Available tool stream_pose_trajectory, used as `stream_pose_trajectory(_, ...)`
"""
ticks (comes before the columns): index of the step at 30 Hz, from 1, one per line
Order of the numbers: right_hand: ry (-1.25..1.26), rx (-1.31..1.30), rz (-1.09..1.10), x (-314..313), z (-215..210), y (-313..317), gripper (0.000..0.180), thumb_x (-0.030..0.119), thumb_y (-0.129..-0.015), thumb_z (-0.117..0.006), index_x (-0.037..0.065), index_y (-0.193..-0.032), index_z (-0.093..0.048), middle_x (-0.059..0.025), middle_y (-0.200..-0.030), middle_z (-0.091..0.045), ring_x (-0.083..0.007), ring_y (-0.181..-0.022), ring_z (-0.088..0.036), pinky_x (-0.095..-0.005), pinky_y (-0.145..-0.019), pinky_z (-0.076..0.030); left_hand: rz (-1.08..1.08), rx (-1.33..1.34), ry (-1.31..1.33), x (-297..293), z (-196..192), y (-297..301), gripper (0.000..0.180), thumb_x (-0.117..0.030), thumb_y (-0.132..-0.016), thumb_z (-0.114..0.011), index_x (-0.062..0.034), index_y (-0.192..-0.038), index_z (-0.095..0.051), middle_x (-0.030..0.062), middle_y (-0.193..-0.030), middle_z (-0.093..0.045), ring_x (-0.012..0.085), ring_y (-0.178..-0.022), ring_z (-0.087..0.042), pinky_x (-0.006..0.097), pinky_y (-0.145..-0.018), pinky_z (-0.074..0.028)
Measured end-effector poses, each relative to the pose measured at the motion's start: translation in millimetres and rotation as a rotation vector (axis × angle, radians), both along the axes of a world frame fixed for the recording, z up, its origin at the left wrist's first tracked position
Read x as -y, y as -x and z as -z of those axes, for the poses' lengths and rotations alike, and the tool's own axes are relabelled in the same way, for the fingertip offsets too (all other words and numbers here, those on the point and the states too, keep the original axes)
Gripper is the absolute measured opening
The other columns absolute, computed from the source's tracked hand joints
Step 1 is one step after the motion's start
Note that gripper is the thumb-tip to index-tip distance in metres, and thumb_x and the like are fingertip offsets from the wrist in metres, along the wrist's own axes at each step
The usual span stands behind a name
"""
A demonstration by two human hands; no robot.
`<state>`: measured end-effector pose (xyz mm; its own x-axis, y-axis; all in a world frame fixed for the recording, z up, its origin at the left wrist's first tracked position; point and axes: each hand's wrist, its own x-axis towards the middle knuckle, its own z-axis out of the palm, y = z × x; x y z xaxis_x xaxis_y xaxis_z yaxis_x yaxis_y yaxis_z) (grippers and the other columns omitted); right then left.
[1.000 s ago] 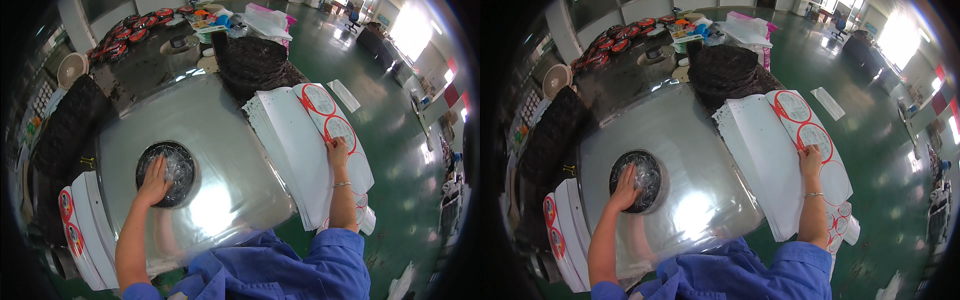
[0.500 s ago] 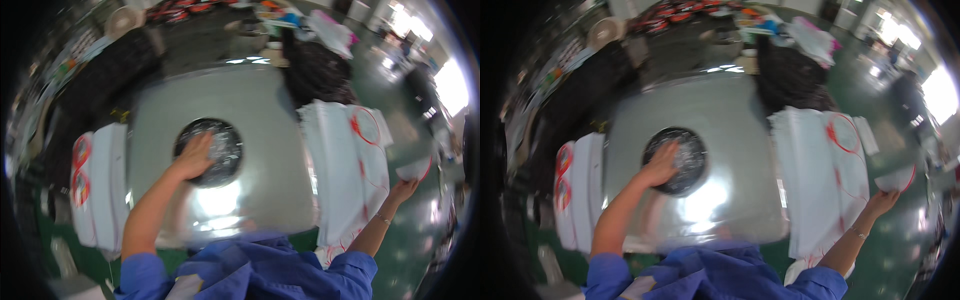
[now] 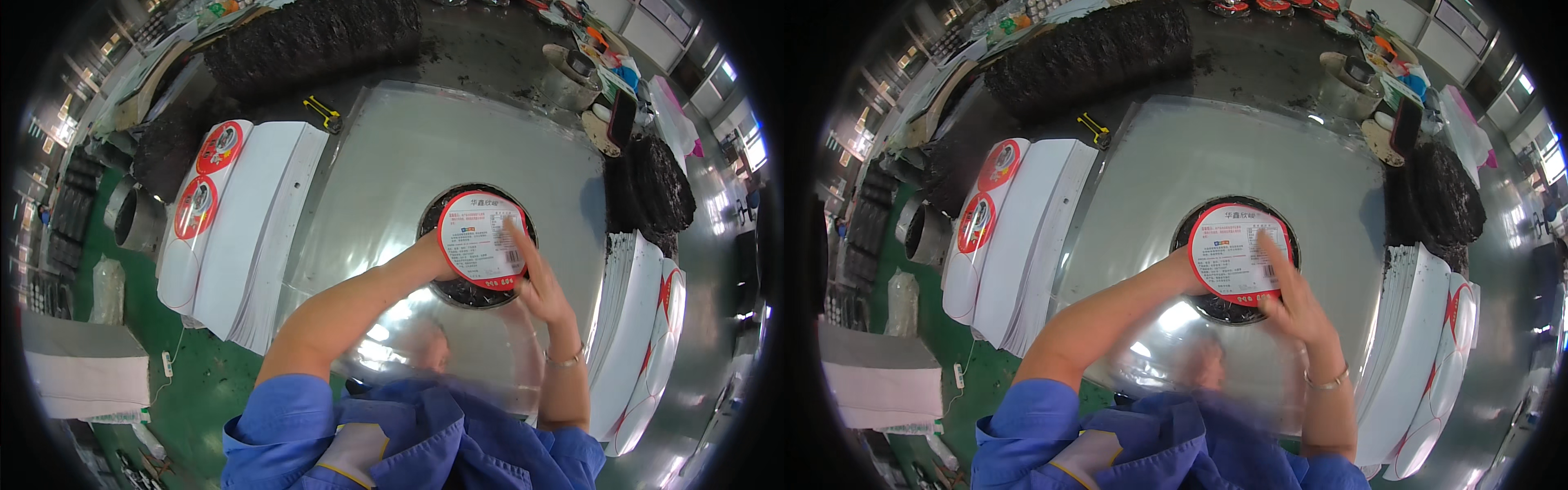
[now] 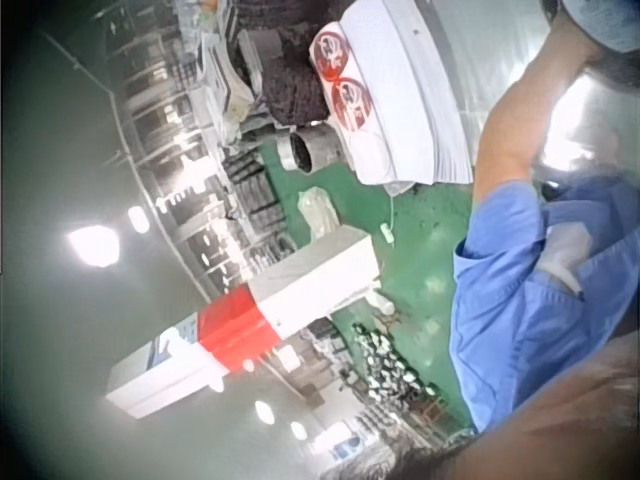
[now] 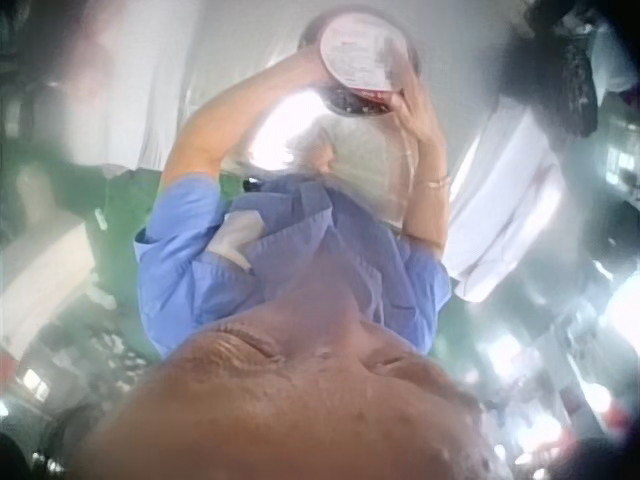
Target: The person repeatedly wraps round dark food items in clear plastic film on a stainless steel table, then places a printed paper label on top and stacks the finished units. The process is repeated continuously with the same sequence of wrapping, labeling, and stacking.
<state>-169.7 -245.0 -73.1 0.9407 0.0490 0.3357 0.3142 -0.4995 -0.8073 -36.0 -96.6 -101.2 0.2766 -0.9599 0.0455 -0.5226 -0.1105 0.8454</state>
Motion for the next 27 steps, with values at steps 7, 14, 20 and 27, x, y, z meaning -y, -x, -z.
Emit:
stream_pose_trajectory(7,0.789,-0.212,0.222,-21,30,-44,0.064,0.035,-0.083,-0.051,-0.001,-0.131,-0.03,-0.0176,-0.14,-0.021,-0.0322,-0.131,-0.018,-0.0455,-0.106,-0.016,-0.498,0.456,0.132,-52,18,-30,0.042,-0.026,-0.091,-0.039,-0.0012,-0.125,-0.04,0.0177,-0.131,-0.037,0.0299,-0.122,-0.034,0.036,-0.101,-0.026)
stream_pose_trajectory(14,1.081,-0.035,-0.149,-33,18,-40,0.058,0.052,-0.075,-0.053,0.025,-0.125,-0.045,-0.0034,-0.137,-0.033,-0.0306,-0.127,-0.026,-0.0566,-0.101,-0.017,-0.778,-0.202,0.238,-30,47,-19,0.037,-0.023,-0.092,-0.035,0.0009,-0.12,-0.044,0.0212,-0.115,-0.05,0.0341,-0.109,-0.045,0.038,-0.093,-0.035)
stream_pose_trajectory(20,0.469,-0.076,0.16,29,18,-3,0.077,0.046,-0.068,-0.062,0.013,-0.132,-0.034,-0.0105,-0.139,-0.028,-0.0333,-0.13,-0.02,-0.0494,-0.106,-0.013,-0.664,-0.567,0.336,-32,55,-19,0.038,-0.022,-0.092,-0.04,-0.0035,-0.125,-0.042,0.0141,-0.125,-0.046,0.028,-0.103,-0.053,0.032,-0.089,-0.041)
stream_pose_trajectory(27,-0.854,0.203,0.322,33,59,41,0.057,0.043,-0.091,-0.033,0.0,-0.129,-0.035,-0.0155,-0.128,-0.041,-0.0247,-0.115,-0.043,-0.0358,-0.096,-0.037,-0.564,-0.11,0.383,-39,26,-3,0.037,-0.018,-0.091,-0.039,-0.0061,-0.126,-0.04,0.0141,-0.13,-0.038,0.031,-0.117,-0.042,0.037,-0.091,-0.039)
